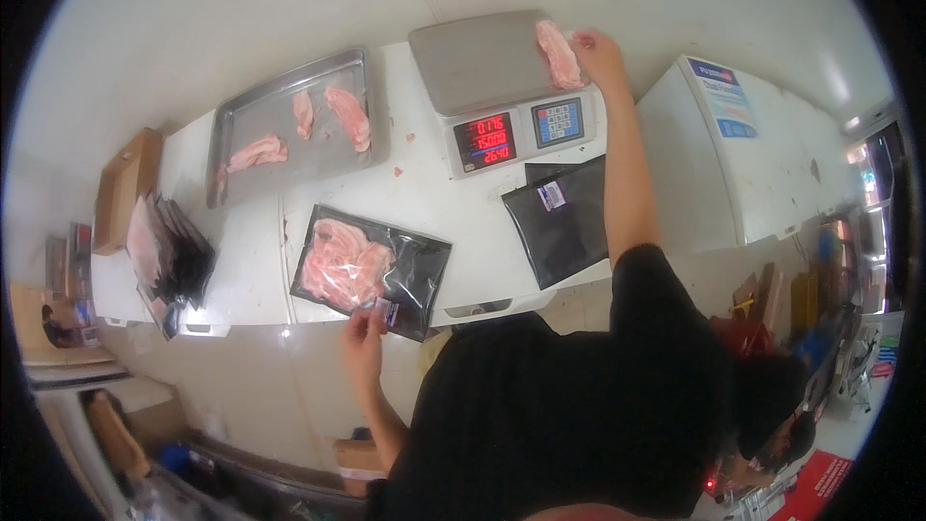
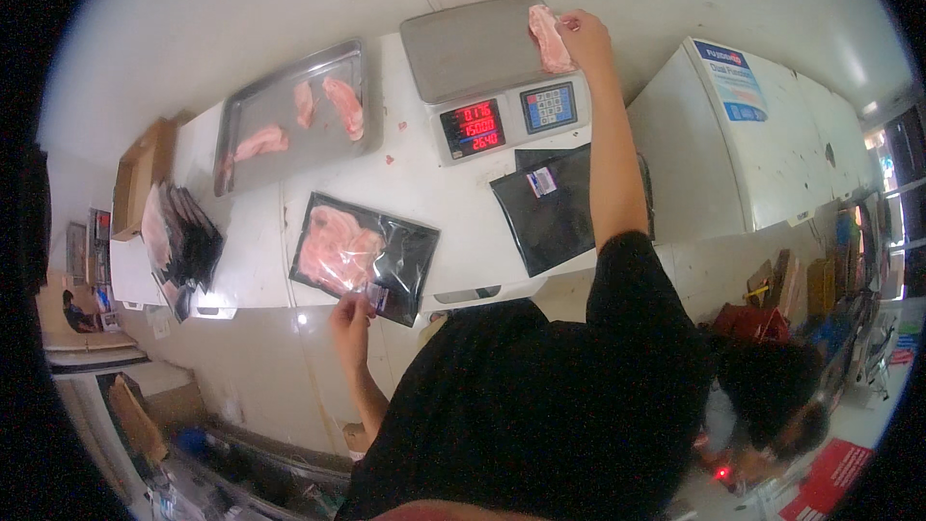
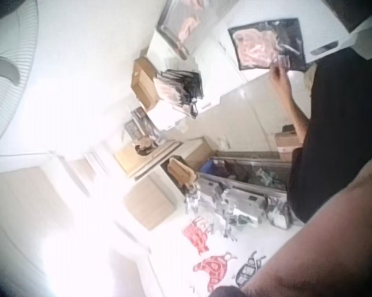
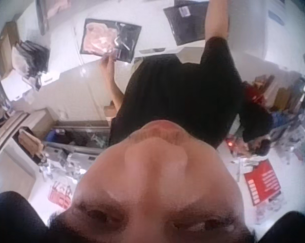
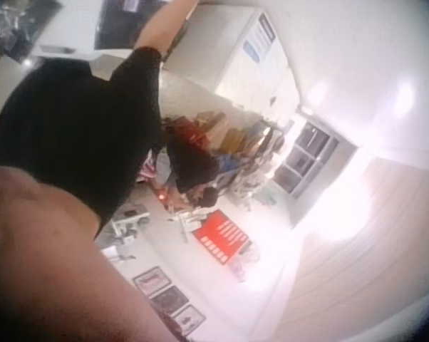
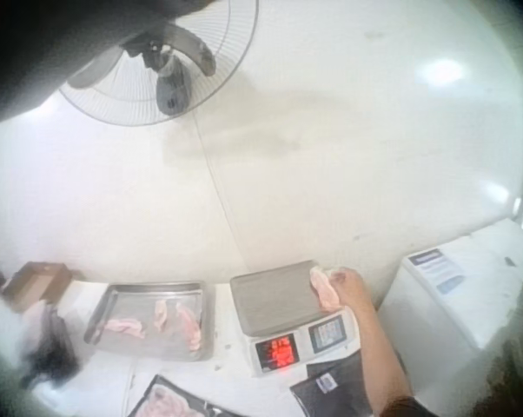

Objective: The person weighs slices of meat on a digital scale and places them into black plastic packaging trays.

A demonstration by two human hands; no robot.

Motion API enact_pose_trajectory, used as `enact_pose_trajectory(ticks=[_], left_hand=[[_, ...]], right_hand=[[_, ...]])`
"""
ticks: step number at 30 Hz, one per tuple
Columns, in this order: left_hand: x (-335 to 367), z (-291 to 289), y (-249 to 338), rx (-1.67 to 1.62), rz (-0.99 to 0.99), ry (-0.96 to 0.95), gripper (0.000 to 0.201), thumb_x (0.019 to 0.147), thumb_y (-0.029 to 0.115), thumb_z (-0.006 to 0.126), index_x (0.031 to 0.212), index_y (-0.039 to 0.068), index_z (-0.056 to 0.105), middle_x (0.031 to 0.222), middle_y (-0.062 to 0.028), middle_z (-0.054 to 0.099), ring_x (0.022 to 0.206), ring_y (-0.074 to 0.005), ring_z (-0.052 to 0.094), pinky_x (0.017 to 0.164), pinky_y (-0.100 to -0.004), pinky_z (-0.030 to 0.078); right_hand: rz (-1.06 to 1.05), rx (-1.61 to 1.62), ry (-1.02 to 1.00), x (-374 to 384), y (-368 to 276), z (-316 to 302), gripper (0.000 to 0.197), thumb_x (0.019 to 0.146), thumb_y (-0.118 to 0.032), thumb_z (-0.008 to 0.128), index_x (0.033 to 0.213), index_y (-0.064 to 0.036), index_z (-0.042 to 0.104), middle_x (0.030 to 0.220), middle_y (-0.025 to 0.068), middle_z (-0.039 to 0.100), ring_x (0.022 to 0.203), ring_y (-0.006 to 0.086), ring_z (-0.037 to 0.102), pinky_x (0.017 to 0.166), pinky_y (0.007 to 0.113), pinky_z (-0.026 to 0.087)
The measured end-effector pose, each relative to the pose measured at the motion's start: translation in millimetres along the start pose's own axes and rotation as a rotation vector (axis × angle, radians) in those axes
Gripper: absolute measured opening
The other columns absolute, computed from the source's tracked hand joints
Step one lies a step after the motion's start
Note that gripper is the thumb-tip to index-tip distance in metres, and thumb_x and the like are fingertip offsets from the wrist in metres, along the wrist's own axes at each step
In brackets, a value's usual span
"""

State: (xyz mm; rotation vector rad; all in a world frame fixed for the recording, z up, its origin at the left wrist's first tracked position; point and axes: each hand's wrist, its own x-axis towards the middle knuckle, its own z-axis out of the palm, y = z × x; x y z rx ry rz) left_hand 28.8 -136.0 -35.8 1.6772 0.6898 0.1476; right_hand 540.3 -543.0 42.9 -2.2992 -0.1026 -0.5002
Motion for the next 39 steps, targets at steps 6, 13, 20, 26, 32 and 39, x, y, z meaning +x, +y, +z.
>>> enact_pose_trajectory(ticks=[6,13,20,26,32,39], left_hand=[[-4.8,50.4,29.9,0.519,0.578,-0.123,0.022,0.084,0.017,0.084,0.095,0.002,0.073,0.092,-0.012,0.071,0.087,-0.03,0.068,0.078,-0.0401,0.053],[-18.8,64.1,20.3,0.481,0.477,-0.164,0.02,0.085,0.015,0.082,0.094,0.001,0.072,0.09,-0.0133,0.069,0.086,-0.0315,0.068,0.077,-0.0408,0.054],[-20.2,61.0,10.5,0.381,0.347,-0.16,0.018,0.088,0.015,0.08,0.097,0.001,0.074,0.088,-0.0146,0.07,0.081,-0.0297,0.068,0.075,-0.0381,0.053],[-15.9,64.4,18.0,0.449,0.433,-0.134,0.016,0.088,0.014,0.079,0.096,0.002,0.074,0.086,-0.0139,0.069,0.079,-0.0291,0.068,0.074,-0.0383,0.053],[-16.8,68.3,16.4,0.451,0.431,-0.143,0.018,0.088,0.016,0.079,0.096,0.002,0.073,0.086,-0.0138,0.068,0.08,-0.03,0.067,0.074,-0.0389,0.053],[-16.8,64.5,10.3,0.428,0.436,-0.19,0.019,0.09,0.017,0.079,0.098,0.0,0.073,0.087,-0.0137,0.068,0.079,-0.0284,0.068,0.072,-0.0388,0.053]], right_hand=[[-0.017,-0.289,-0.142,46.3,38.9,50.4,0.051,0.071,-0.042,0.085,0.106,-0.0064,0.077,0.107,0.0173,0.077,0.103,0.0372,0.073,0.092,0.045,0.057],[0.082,-0.337,-0.279,68.7,27.4,54.6,0.053,0.067,-0.038,0.087,0.108,-0.0059,0.075,0.113,0.0218,0.075,0.109,0.0388,0.072,0.095,0.048,0.057],[0.157,-0.503,-0.371,96.7,24.9,66.3,0.07,0.066,-0.039,0.089,0.121,0.0001,0.07,0.125,0.025,0.071,0.119,0.0407,0.068,0.101,0.047,0.055],[0.216,-0.505,-0.415,110.4,27.1,66.5,0.075,0.063,-0.034,0.094,0.123,0.0027,0.069,0.127,0.0263,0.07,0.12,0.0402,0.068,0.102,0.046,0.055],[0.205,-0.547,-0.442,109.8,22.6,72.5,0.069,0.068,-0.037,0.092,0.122,0.0009,0.07,0.128,0.0266,0.069,0.12,0.0414,0.067,0.102,0.047,0.055],[0.113,-0.531,-0.156,67.8,-9.9,64.2,0.043,0.083,-0.029,0.079,0.114,-0.0008,0.071,0.121,0.0264,0.071,0.118,0.0445,0.067,0.1,0.05,0.055]])
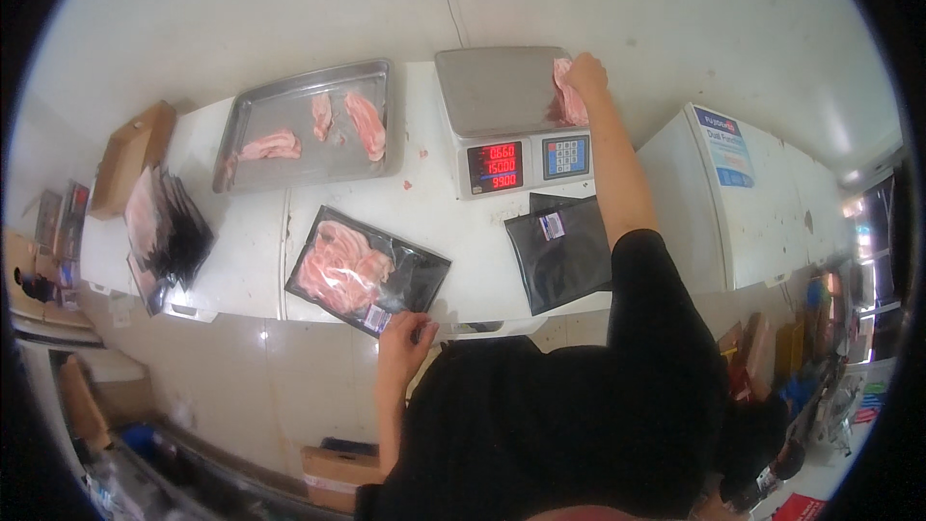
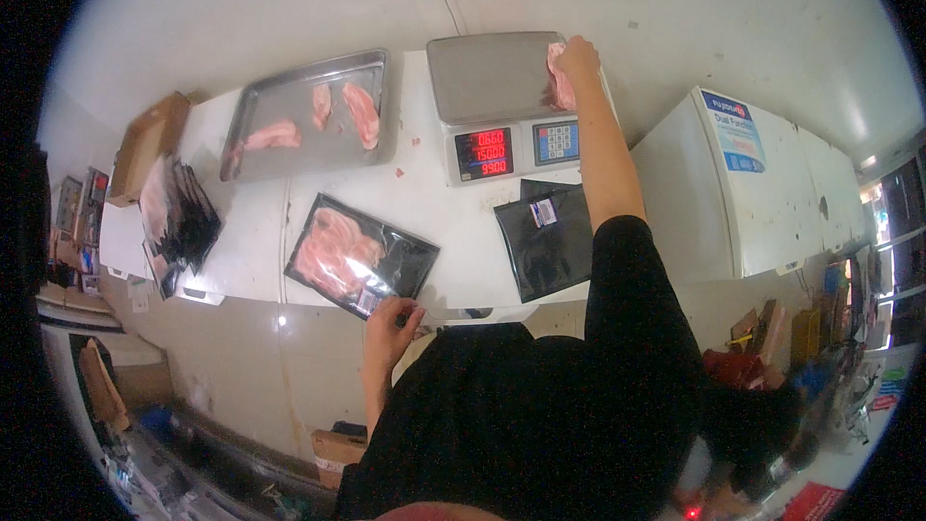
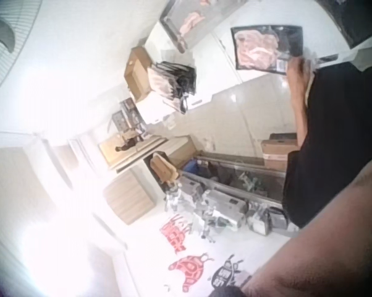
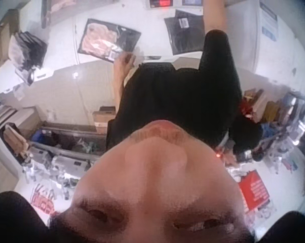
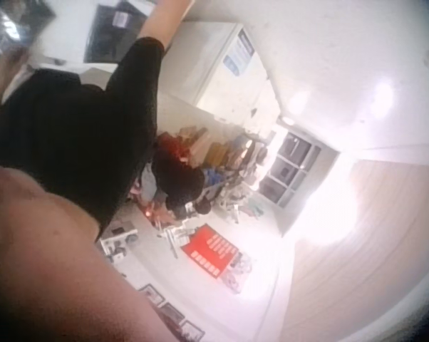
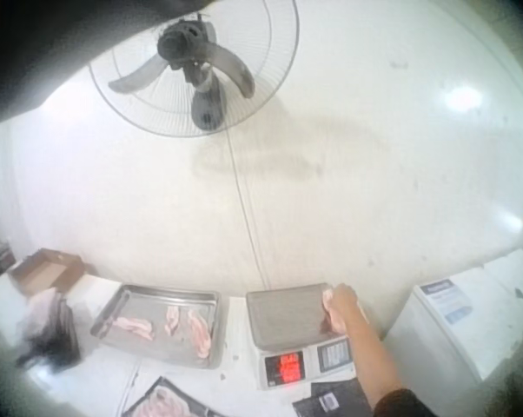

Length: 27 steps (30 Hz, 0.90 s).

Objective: The person weighs slices of meat on a digital scale and places them into black plastic packaging trays.

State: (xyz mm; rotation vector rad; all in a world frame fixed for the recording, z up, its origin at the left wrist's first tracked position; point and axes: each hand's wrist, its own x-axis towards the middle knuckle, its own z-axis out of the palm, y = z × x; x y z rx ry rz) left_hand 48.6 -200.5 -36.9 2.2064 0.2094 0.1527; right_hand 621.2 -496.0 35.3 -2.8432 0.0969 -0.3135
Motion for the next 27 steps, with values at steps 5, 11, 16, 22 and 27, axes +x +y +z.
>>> enact_pose_trajectory(ticks=[5,11,16,22,27], left_hand=[[2.7,-1.2,-1.1,-0.033,0.003,-0.02,0.018,0.09,0.016,0.078,0.097,0.001,0.073,0.087,-0.0142,0.068,0.08,-0.029,0.068,0.073,-0.0388,0.053],[5.2,-2.3,-2.2,-0.004,0.008,-0.013,0.017,0.09,0.016,0.077,0.096,0.002,0.073,0.087,-0.0144,0.069,0.082,-0.0301,0.068,0.075,-0.0393,0.053],[0.5,-4.4,-2.9,-0.008,-0.017,0.013,0.015,0.09,0.016,0.077,0.095,0.002,0.072,0.088,-0.0146,0.069,0.084,-0.032,0.068,0.076,-0.0404,0.053],[-4.9,-5.8,-6.0,-0.032,0.007,0.018,0.015,0.09,0.016,0.077,0.096,0.003,0.073,0.089,-0.0145,0.069,0.082,-0.0324,0.068,0.074,-0.04,0.053],[4.5,-5.2,-2.9,-0.284,-0.104,-0.057,0.016,0.093,0.017,0.076,0.097,0.001,0.072,0.09,-0.0084,0.072,0.082,-0.0235,0.069,0.075,-0.0375,0.053]], right_hand=[[0.023,-0.075,-0.138,5.4,-6.9,-16.1,0.049,0.082,-0.028,0.079,0.123,-0.003,0.069,0.128,0.0242,0.069,0.122,0.0426,0.066,0.102,0.05,0.055],[0.046,-0.084,-0.161,3.6,-19.5,-16.6,0.053,0.08,-0.029,0.082,0.126,-0.0064,0.068,0.132,0.0222,0.068,0.125,0.0409,0.065,0.1,0.051,0.056],[-0.106,-0.162,0.001,-15.9,-25.9,-2.8,0.048,0.077,-0.035,0.086,0.113,-0.006,0.072,0.116,0.0188,0.073,0.112,0.0379,0.071,0.093,0.047,0.058],[-0.417,0.451,0.152,-27.4,-5.4,-20.3,0.036,0.079,-0.019,0.083,0.11,-0.0034,0.072,0.1,0.0149,0.075,0.091,0.0274,0.073,0.078,0.039,0.058],[-0.415,1.213,-0.094,-76.6,-12.3,-101.6,0.053,0.087,0.0,0.074,0.138,-0.0042,0.059,0.103,0.0052,0.072,0.089,0.0155,0.069,0.079,0.027,0.053]])
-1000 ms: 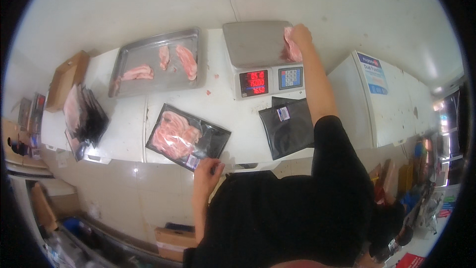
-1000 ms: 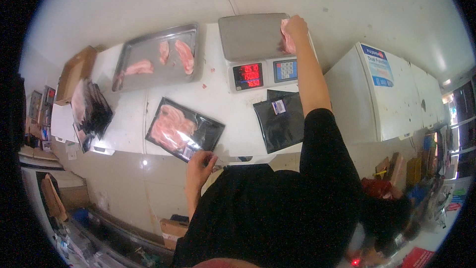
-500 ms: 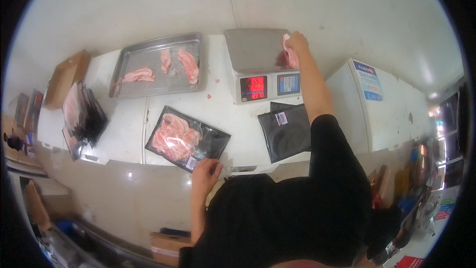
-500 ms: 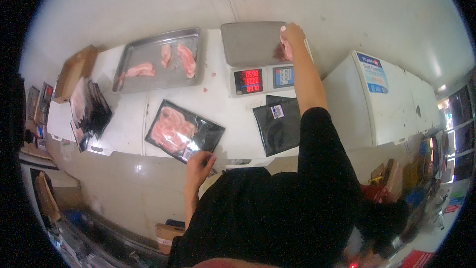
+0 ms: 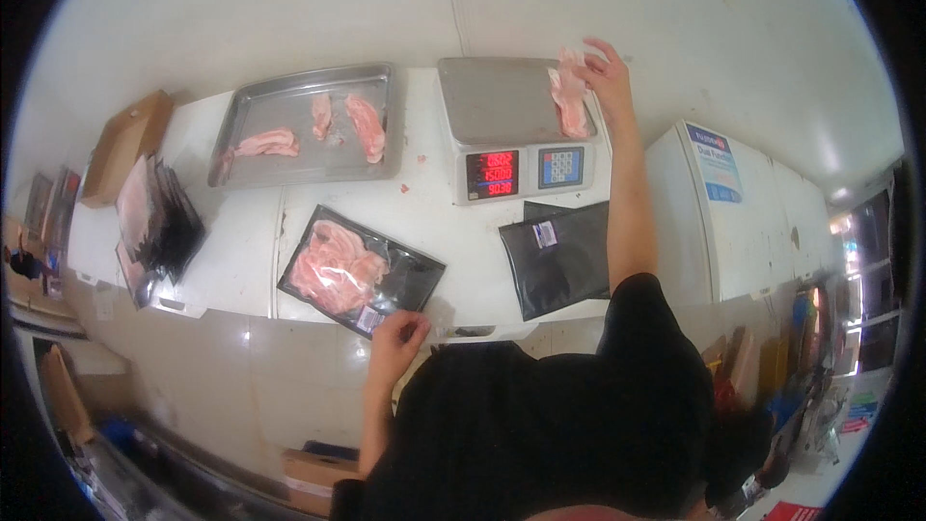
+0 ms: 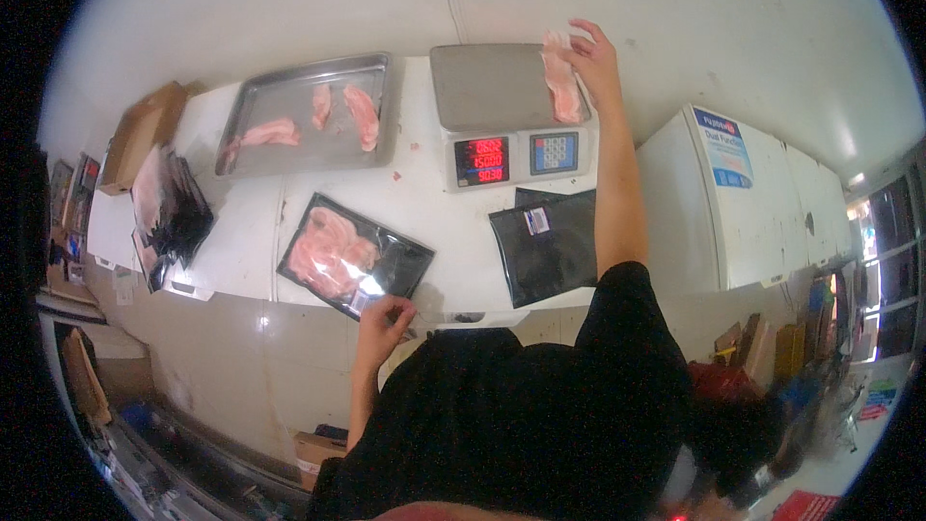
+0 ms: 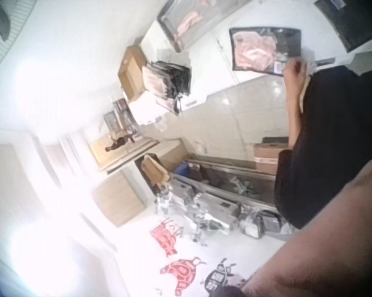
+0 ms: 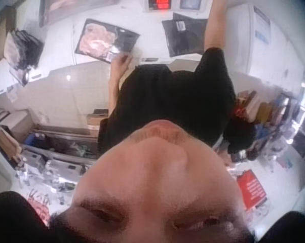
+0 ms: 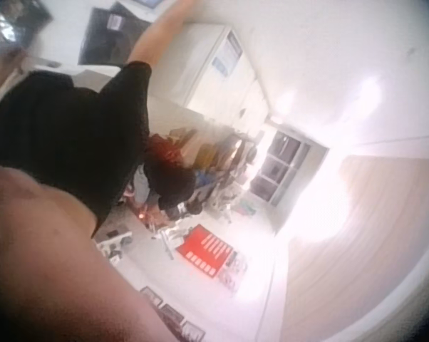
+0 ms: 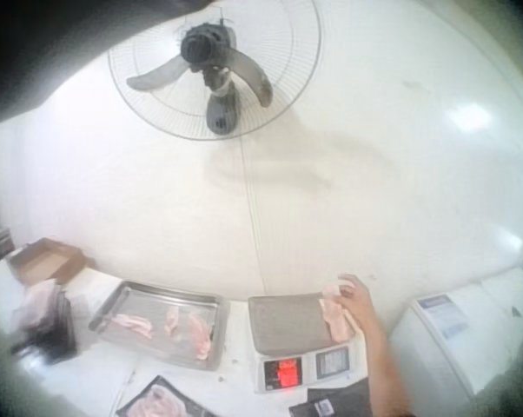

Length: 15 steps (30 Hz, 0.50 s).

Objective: The person weighs slices of meat on a digital scale and places them into black plastic packaging trays.

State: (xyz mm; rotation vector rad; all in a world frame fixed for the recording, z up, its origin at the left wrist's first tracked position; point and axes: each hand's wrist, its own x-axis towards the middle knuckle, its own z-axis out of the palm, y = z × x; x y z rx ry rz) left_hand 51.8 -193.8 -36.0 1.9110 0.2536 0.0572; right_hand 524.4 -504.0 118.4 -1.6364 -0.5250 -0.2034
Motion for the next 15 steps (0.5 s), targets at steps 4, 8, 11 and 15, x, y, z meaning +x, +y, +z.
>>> enact_pose_trajectory(ticks=[4,8,11,15], left_hand=[[28.8,17.5,21.7,-0.586,-0.214,-0.079,0.021,0.099,0.022,0.071,0.103,0.001,0.071,0.095,-0.0068,0.072,0.09,-0.019,0.068,0.083,-0.035,0.054],[69.8,33.6,53.3,-1.252,-0.369,-0.36,0.069,0.109,0.053,0.045,0.146,-0.005,0.048,0.133,-0.022,0.062,0.129,-0.0343,0.059,0.113,-0.0438,0.046],[83.4,26.3,68.6,-1.579,-0.325,-0.274,0.068,0.111,0.054,0.037,0.147,-0.003,0.043,0.146,-0.026,0.055,0.133,-0.0363,0.058,0.113,-0.0452,0.048],[65.0,5.0,73.0,-1.284,-0.26,0.003,0.045,0.113,0.031,0.043,0.146,0.001,0.042,0.14,-0.0196,0.061,0.124,-0.0306,0.063,0.106,-0.043,0.053]], right_hand=[[0.036,0.251,-0.106,-54.1,-60.7,48.4,0.066,0.086,0.003,0.076,0.146,-0.0047,0.05,0.109,0.0092,0.073,0.097,0.0163,0.069,0.083,0.029,0.054],[0.052,0.38,-0.31,-146.1,-67.3,119.7,0.057,0.086,0.008,0.075,0.139,-0.0016,0.057,0.116,0.0131,0.074,0.108,0.019,0.071,0.091,0.034,0.057],[-0.024,0.071,-0.435,-229.4,-56.9,166.3,0.038,0.079,0.01,0.074,0.114,-0.0032,0.072,0.115,0.0109,0.076,0.11,0.0261,0.072,0.095,0.038,0.057],[-0.493,0.035,-0.538,-290.0,-44.9,196.6,0.031,0.068,0.013,0.068,0.092,-0.0052,0.074,0.111,0.0111,0.075,0.114,0.0329,0.068,0.096,0.04,0.056]])
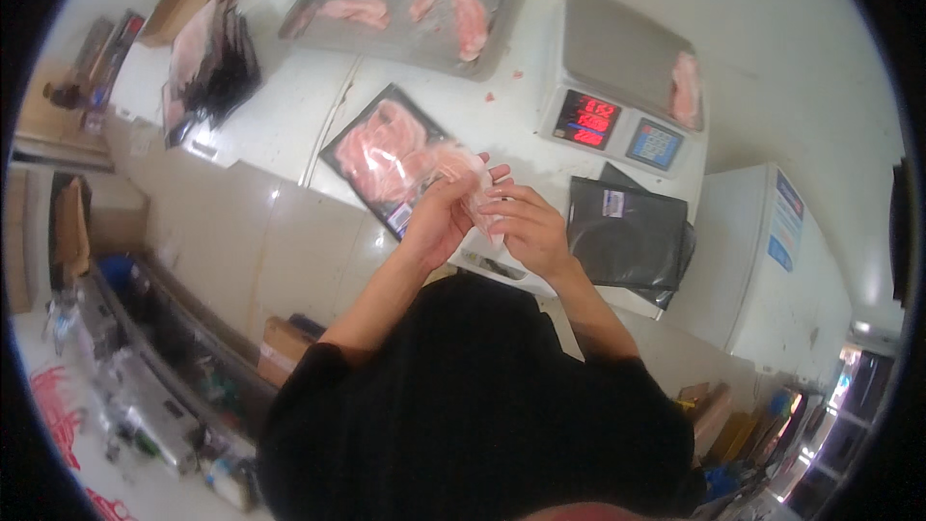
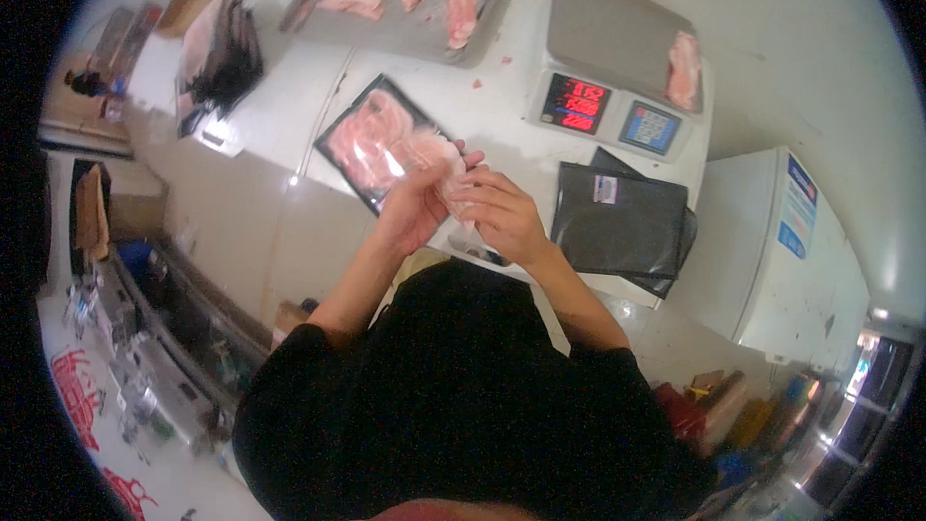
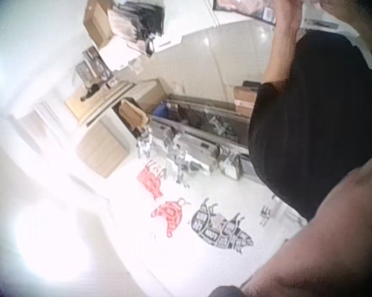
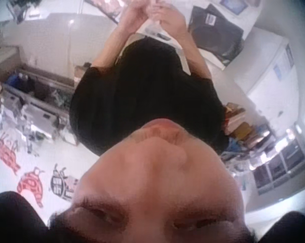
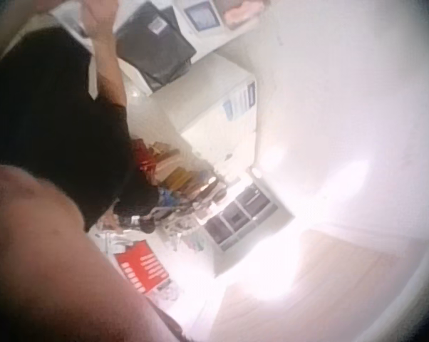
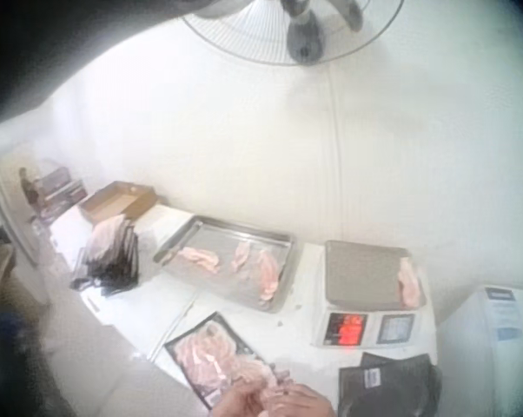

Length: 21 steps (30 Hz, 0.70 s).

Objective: The person weighs slices of meat on a digital scale and places them into black plastic packaging trays.

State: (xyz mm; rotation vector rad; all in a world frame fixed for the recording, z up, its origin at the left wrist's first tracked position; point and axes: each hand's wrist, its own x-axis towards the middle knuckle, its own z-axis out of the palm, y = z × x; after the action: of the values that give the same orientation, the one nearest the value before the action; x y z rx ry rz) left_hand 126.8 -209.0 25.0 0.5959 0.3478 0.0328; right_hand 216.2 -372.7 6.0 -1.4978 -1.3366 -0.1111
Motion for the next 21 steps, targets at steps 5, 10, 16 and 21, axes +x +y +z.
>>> enact_pose_trajectory(ticks=[5,10,16,21], left_hand=[[-19.9,-7.9,15.1,0.417,0.055,0.021,0.041,0.11,0.01,0.045,0.149,0.003,0.033,0.129,-0.0201,0.066,0.113,-0.0246,0.069,0.087,-0.0386,0.061],[-20.3,5.0,27.0,0.601,0.028,-0.024,0.044,0.107,0.003,0.045,0.149,0.002,0.031,0.122,-0.0187,0.066,0.106,-0.0221,0.071,0.08,-0.0338,0.062],[-22.7,22.2,26.5,0.756,-0.065,-0.1,0.042,0.106,0.003,0.047,0.145,0.0,0.033,0.116,-0.0147,0.065,0.098,-0.0203,0.073,0.075,-0.0308,0.061],[-23.4,9.9,21.6,0.862,-0.043,-0.041,0.032,0.104,0.003,0.051,0.134,0.0,0.041,0.109,-0.014,0.067,0.097,-0.0198,0.073,0.074,-0.0316,0.059]], right_hand=[[0.0,0.032,0.05,-8.4,-2.3,0.5,0.027,0.065,0.015,0.067,0.084,-0.0047,0.07,0.109,0.0093,0.075,0.113,0.0333,0.067,0.094,0.041,0.056],[0.083,-0.067,0.138,20.8,1.9,-29.1,0.029,0.069,0.017,0.066,0.088,-0.0039,0.073,0.111,0.0101,0.075,0.113,0.0321,0.068,0.094,0.041,0.056],[0.115,-0.06,-0.041,56.1,5.0,-12.7,0.036,0.085,-0.006,0.074,0.121,-0.003,0.072,0.119,0.0138,0.074,0.114,0.0325,0.069,0.099,0.041,0.054],[0.403,0.093,-0.087,46.9,9.1,0.8,0.033,0.091,-0.008,0.075,0.123,-0.004,0.072,0.112,0.0153,0.076,0.1,0.0279,0.076,0.088,0.035,0.059]])
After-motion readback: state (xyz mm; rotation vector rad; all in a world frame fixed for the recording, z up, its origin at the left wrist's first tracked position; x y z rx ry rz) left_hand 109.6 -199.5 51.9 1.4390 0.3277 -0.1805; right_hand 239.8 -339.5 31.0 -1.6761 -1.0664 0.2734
